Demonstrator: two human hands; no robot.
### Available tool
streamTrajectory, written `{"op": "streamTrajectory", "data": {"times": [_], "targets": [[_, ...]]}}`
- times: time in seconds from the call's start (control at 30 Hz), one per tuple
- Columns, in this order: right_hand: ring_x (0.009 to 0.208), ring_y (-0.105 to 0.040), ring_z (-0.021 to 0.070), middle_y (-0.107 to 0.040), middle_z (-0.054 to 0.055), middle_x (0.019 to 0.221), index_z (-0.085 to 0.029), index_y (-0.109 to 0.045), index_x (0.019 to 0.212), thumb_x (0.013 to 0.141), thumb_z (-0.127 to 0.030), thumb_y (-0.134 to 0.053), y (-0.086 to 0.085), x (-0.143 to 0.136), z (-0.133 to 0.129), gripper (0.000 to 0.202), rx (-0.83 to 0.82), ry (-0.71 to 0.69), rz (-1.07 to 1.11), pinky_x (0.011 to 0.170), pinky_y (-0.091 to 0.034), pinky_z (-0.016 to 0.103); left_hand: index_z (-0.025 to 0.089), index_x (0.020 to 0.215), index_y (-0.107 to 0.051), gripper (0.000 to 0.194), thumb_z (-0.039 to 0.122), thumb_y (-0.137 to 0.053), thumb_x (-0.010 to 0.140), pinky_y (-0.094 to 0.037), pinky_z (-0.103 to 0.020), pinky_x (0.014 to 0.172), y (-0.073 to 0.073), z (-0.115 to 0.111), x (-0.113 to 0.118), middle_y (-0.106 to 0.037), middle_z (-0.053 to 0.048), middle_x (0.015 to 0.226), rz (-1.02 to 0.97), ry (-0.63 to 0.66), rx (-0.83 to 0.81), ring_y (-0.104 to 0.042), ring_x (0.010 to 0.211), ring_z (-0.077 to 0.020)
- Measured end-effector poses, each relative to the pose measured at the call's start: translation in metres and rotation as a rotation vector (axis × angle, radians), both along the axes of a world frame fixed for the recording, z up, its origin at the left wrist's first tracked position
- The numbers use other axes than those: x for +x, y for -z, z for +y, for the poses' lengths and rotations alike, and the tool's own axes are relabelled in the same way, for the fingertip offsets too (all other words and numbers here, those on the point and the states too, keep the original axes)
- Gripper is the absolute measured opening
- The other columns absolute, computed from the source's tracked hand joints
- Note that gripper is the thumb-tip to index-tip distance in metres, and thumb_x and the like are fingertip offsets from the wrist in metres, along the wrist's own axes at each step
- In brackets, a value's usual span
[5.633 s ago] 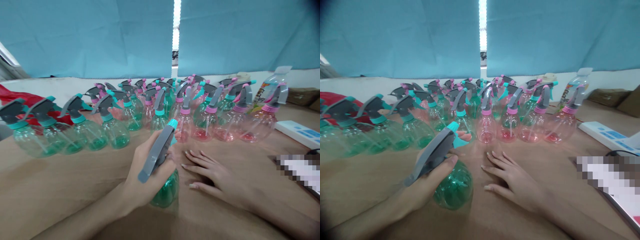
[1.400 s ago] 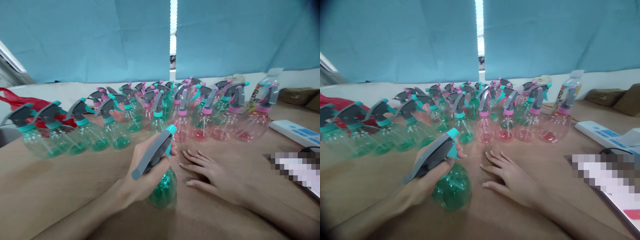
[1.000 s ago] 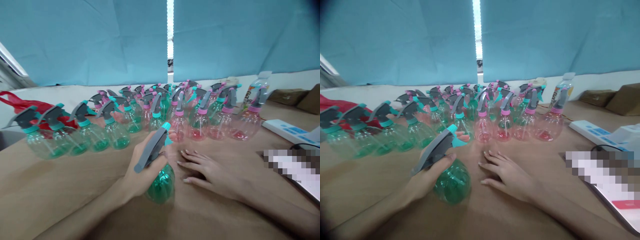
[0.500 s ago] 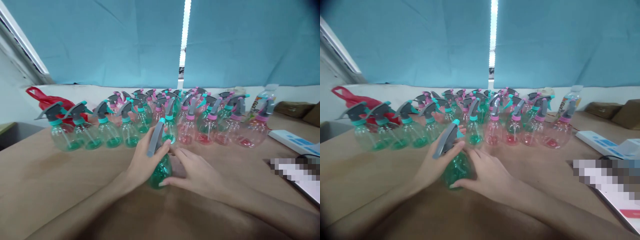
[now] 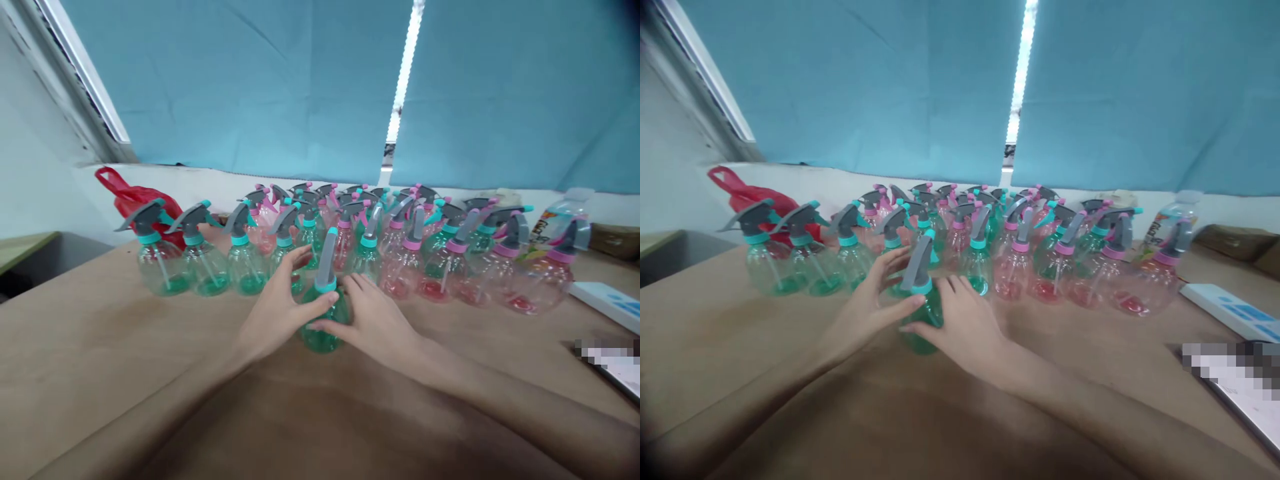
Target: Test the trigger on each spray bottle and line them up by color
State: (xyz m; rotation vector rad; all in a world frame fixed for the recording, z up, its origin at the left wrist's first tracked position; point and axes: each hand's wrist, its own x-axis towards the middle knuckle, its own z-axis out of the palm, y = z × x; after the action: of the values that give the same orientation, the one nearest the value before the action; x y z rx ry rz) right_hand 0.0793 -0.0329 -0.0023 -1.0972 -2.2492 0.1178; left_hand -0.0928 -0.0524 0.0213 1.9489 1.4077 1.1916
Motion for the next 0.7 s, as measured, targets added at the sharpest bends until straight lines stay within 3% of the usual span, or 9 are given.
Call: {"op": "streamTrajectory", "data": {"times": [0.13, 0.3, 0.43, 0.7], "targets": [[0.099, -0.060, 0.0316, -0.065, 0.012, 0.100, -0.017, -0.057, 0.104, 0.079, -0.060, -0.063, -0.003, 0.000, 0.024, 0.050, 0.029, 0.099, -0.096, 0.076, -0.051, 0.042, 0.023, 0.127, -0.043, 0.054, 0.043, -0.065, 0.082, -0.042, -0.048, 0.104, 0.019, -0.008, -0.025, -0.054, -0.011, 0.132, -0.015, -0.098, -0.008, -0.050, 0.124, -0.0275], [0.091, -0.065, 0.0332, -0.065, 0.013, 0.098, -0.016, -0.056, 0.109, 0.076, -0.064, -0.063, -0.007, -0.007, 0.049, 0.059, -0.009, 0.152, -0.162, 0.066, -0.051, 0.040, 0.022, 0.117, -0.048, 0.038, 0.040, -0.058, 0.085, -0.050, -0.043, 0.088, 0.039, -0.020, -0.045, -0.059, -0.009, 0.112, -0.009, -0.101, -0.125, -0.060, 0.104, -0.0245], [0.087, -0.066, 0.0346, -0.067, 0.014, 0.095, -0.014, -0.055, 0.108, 0.078, -0.064, -0.061, -0.009, -0.013, 0.060, 0.059, -0.040, 0.200, -0.188, 0.061, -0.049, 0.039, 0.021, 0.115, -0.048, 0.034, 0.038, -0.054, 0.086, -0.051, -0.038, 0.074, 0.042, -0.025, -0.048, -0.058, -0.006, 0.101, 0.023, -0.087, -0.205, -0.061, 0.079, -0.0186], [0.082, -0.068, 0.0374, -0.069, 0.015, 0.091, -0.013, -0.054, 0.106, 0.076, -0.064, -0.063, -0.015, -0.021, 0.071, 0.059, -0.084, 0.295, -0.214, 0.055, -0.046, 0.037, 0.022, 0.115, -0.047, 0.030, 0.034, -0.051, 0.088, -0.049, -0.033, 0.070, 0.038, -0.021, -0.042, -0.058, -0.003, 0.096, 0.009, -0.010, -0.262, -0.058, 0.074, -0.0158]]}}
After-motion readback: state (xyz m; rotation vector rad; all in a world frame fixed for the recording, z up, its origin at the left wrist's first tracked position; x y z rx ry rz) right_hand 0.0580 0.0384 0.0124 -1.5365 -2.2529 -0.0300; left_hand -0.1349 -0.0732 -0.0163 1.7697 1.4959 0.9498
